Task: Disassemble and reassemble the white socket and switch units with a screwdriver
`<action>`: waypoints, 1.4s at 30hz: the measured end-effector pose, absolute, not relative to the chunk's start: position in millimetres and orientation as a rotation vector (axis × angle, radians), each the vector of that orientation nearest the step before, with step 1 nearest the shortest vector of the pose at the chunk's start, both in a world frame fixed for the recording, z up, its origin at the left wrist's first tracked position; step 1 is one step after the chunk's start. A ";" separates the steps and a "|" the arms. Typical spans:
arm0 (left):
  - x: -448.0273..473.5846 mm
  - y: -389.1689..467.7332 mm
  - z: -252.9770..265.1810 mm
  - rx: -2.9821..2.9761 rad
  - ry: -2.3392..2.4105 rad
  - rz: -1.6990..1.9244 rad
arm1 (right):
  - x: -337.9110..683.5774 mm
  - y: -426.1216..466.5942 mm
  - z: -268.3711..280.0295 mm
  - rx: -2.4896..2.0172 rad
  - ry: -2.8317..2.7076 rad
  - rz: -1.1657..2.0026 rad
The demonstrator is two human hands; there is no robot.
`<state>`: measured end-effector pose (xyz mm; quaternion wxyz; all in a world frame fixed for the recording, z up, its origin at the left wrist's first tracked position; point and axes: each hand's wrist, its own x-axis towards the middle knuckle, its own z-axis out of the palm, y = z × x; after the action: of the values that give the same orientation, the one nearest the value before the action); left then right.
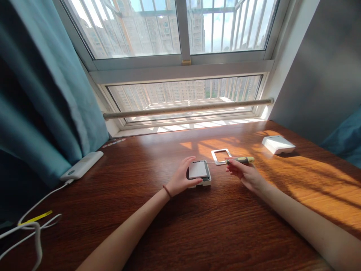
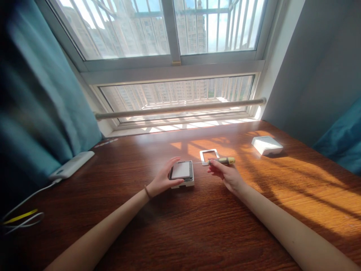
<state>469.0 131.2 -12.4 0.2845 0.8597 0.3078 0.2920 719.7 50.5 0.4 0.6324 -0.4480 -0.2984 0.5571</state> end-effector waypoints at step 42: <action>472.0 112.0 -12.9 2.387 0.836 0.727 | 720.3 52.7 -15.1 -1.133 -0.594 1.370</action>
<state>472.0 112.0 -12.9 0.2523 0.8777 0.3075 0.2674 720.3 52.7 -15.1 0.5921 -0.4869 -0.2556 0.5891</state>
